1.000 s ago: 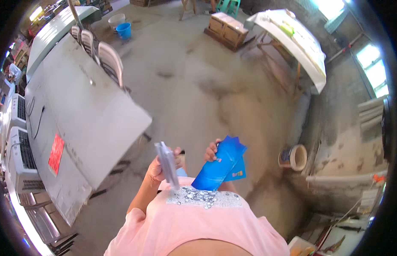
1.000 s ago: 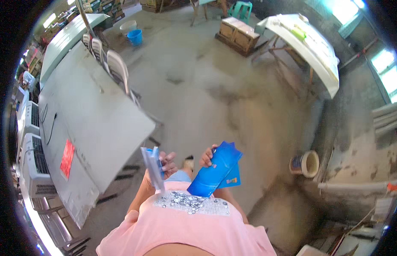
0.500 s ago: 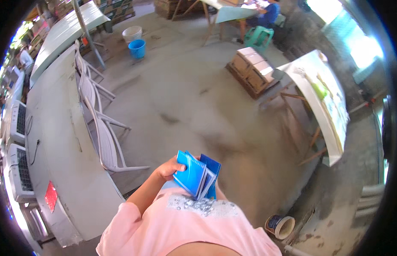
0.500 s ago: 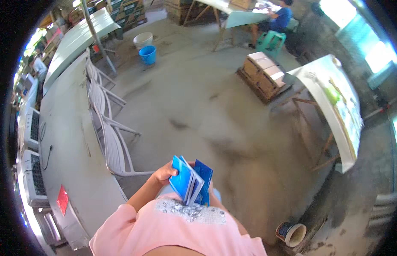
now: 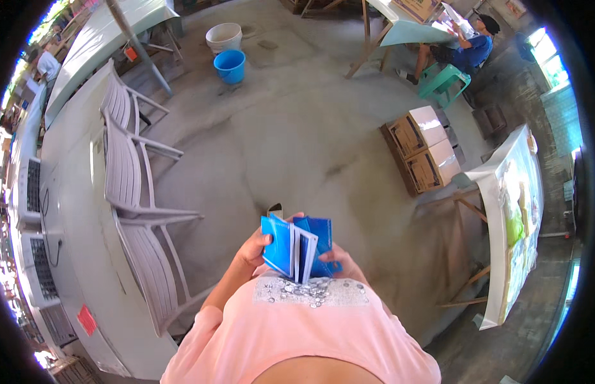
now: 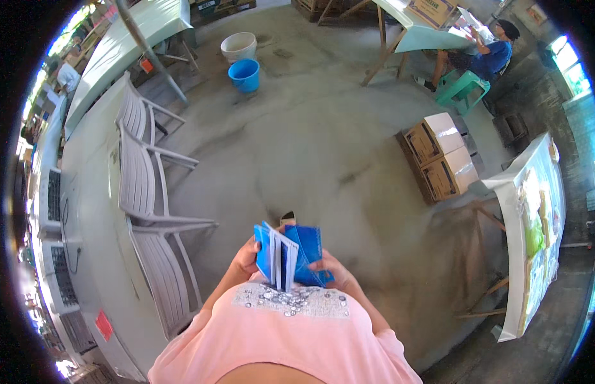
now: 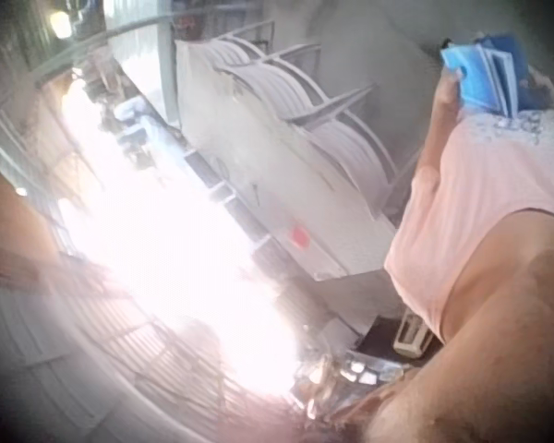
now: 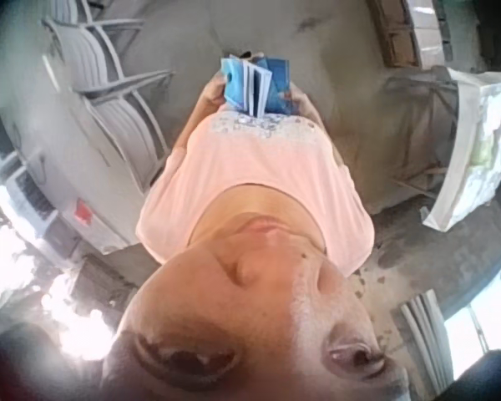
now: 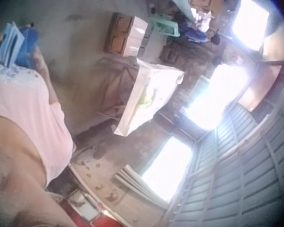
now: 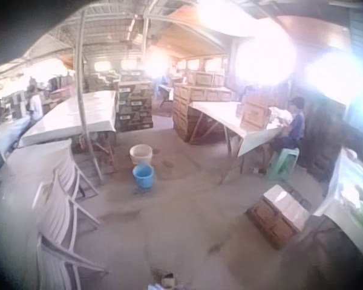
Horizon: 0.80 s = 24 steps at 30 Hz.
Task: The person sorts and packages small blue notebooks by hand, placing them into a plastic bag and then carrying the items across a warehouse to another table where they are organized into stacks.
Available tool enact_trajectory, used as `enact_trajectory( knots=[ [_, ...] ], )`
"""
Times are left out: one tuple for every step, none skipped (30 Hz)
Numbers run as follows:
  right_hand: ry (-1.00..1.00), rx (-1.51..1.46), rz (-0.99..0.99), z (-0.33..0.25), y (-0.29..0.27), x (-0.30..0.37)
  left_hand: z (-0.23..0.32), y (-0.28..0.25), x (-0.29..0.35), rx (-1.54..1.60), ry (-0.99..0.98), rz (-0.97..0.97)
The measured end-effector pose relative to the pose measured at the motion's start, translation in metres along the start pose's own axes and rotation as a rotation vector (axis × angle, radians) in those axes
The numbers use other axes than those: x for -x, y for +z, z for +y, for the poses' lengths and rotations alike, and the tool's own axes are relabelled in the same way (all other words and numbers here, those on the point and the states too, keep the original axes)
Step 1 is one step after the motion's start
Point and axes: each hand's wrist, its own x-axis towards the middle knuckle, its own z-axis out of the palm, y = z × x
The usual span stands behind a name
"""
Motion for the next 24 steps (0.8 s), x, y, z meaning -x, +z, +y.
enact_trajectory(
  knots=[
    [0.003, -0.024, 0.052, -0.025, -0.006, -0.029, 0.019, -0.024, -0.026, 0.066, -0.003, 0.025],
    [-0.032, -0.045, 0.102, -0.055, -0.011, -0.049, 0.043, -0.027, -0.054, 0.055, 0.006, 0.004],
    [-0.049, -0.028, 0.096, -0.086, -0.013, -0.061, 0.064, -0.029, -0.078, 0.041, -0.012, 0.028],
    [-0.073, 0.065, 0.149, -0.115, -0.017, -0.070, 0.085, -0.030, -0.102, 0.027, -0.027, 0.053],
    [-0.093, 0.145, 0.202, -0.136, -0.019, -0.082, 0.104, -0.033, -0.124, 0.037, -0.042, 0.031],
    [-0.101, 0.151, 0.194, -0.157, -0.020, -0.099, 0.123, -0.035, -0.143, 0.028, -0.034, 0.027],
    [-0.106, 0.187, 0.199, -0.179, -0.020, -0.116, 0.142, -0.038, -0.160, 0.034, -0.054, 0.033],
    [-0.120, 0.225, 0.206, -0.202, -0.022, -0.135, 0.160, -0.042, -0.180, 0.035, -0.076, 0.033],
    [-0.085, 0.274, 0.202, -0.227, -0.018, -0.151, 0.174, -0.052, -0.198, 0.042, -0.071, 0.059],
    [-0.091, 0.285, 0.190, -0.248, -0.018, -0.169, 0.187, -0.060, -0.215, 0.062, -0.057, 0.067],
    [-0.097, 0.333, 0.175, -0.269, -0.020, -0.190, 0.203, -0.060, -0.235, 0.078, -0.018, 0.085],
    [-0.097, 0.381, 0.163, -0.288, -0.024, -0.209, 0.218, -0.059, -0.253, 0.102, 0.019, 0.106],
    [-0.057, 0.547, 0.118, -0.312, -0.039, -0.231, 0.236, -0.068, -0.278, 0.094, 0.030, 0.100],
    [-0.054, 0.551, 0.107, -0.340, -0.039, -0.256, 0.254, -0.079, -0.298, 0.100, 0.031, 0.133],
    [-0.097, 0.672, 0.052, -0.371, -0.034, -0.280, 0.271, -0.084, -0.318, 0.114, 0.034, 0.171],
    [-0.142, 0.791, -0.007, -0.404, -0.028, -0.304, 0.294, -0.089, -0.341, 0.094, 0.035, 0.178],
    [-0.095, 0.862, 0.017, -0.447, -0.008, -0.323, 0.319, -0.092, -0.365, 0.138, 0.060, 0.155],
    [-0.097, 0.865, 0.010, -0.479, -0.009, -0.345, 0.346, -0.087, -0.391, 0.176, 0.071, 0.125],
    [-0.119, 0.953, 0.025, -0.510, -0.013, -0.367, 0.368, -0.078, -0.414, 0.191, 0.104, 0.137],
    [-0.153, 1.039, 0.025, -0.541, -0.009, -0.392, 0.393, -0.079, -0.436, 0.173, 0.120, 0.144],
    [-0.160, 1.089, 0.018, -0.566, -0.006, -0.410, 0.405, -0.087, -0.453, 0.195, 0.171, 0.181],
    [-0.155, 1.085, 0.001, -0.590, -0.003, -0.433, 0.420, -0.094, -0.470, 0.216, 0.222, 0.219],
    [-0.148, 1.128, -0.041, -0.616, -0.003, -0.454, 0.438, -0.098, -0.486, 0.231, 0.219, 0.235],
    [-0.146, 1.173, -0.077, -0.640, -0.005, -0.475, 0.459, -0.085, -0.506, 0.241, 0.222, 0.235]
  ],
)
